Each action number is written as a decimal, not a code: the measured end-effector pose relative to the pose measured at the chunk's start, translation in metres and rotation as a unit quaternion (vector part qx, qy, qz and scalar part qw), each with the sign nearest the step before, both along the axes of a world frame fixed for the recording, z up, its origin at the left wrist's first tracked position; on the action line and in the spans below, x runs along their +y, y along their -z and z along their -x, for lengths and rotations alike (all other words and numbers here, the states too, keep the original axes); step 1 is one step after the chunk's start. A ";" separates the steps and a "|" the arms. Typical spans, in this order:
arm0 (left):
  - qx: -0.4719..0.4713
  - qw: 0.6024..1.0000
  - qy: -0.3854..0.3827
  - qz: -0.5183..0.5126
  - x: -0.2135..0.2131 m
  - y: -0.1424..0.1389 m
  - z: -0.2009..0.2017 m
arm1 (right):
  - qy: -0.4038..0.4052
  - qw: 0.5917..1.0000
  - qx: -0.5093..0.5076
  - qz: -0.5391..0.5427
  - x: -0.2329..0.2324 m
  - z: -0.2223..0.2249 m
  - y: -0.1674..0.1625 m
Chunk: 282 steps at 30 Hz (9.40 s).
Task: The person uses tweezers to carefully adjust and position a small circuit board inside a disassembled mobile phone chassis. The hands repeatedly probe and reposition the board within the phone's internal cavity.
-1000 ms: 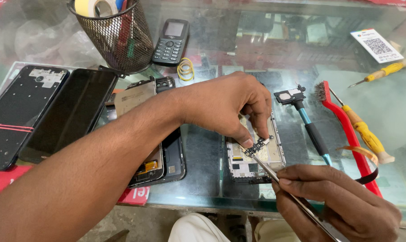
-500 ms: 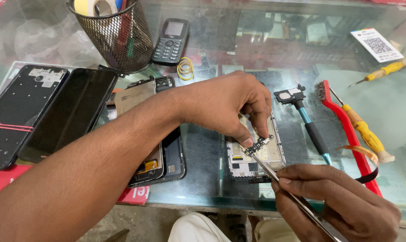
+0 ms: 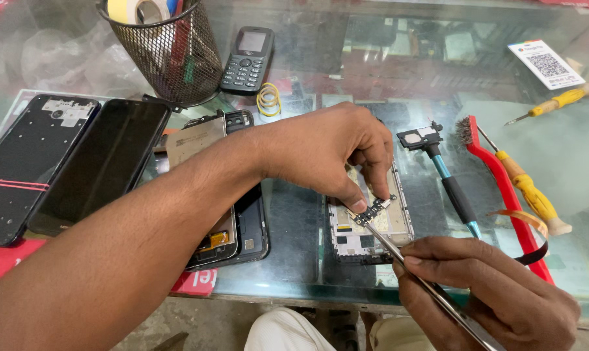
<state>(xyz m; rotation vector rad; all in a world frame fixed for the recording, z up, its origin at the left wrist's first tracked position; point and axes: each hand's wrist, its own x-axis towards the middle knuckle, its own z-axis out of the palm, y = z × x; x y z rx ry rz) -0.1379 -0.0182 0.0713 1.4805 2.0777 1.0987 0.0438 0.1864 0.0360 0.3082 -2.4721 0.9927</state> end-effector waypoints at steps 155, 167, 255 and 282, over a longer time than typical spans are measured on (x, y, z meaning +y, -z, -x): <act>0.051 0.998 0.027 0.028 -0.002 -0.011 -0.008 | -0.024 0.977 0.057 0.205 -0.008 0.011 0.000; 0.052 0.998 0.037 0.014 -0.002 -0.007 -0.005 | -0.051 0.975 0.075 0.205 -0.005 0.011 0.003; 0.034 0.999 0.039 0.016 -0.002 0.002 0.001 | 0.108 0.985 0.059 0.118 -0.011 0.008 -0.005; 0.034 0.999 0.030 0.024 -0.001 0.000 0.000 | 0.121 0.976 0.016 0.180 -0.012 0.011 -0.005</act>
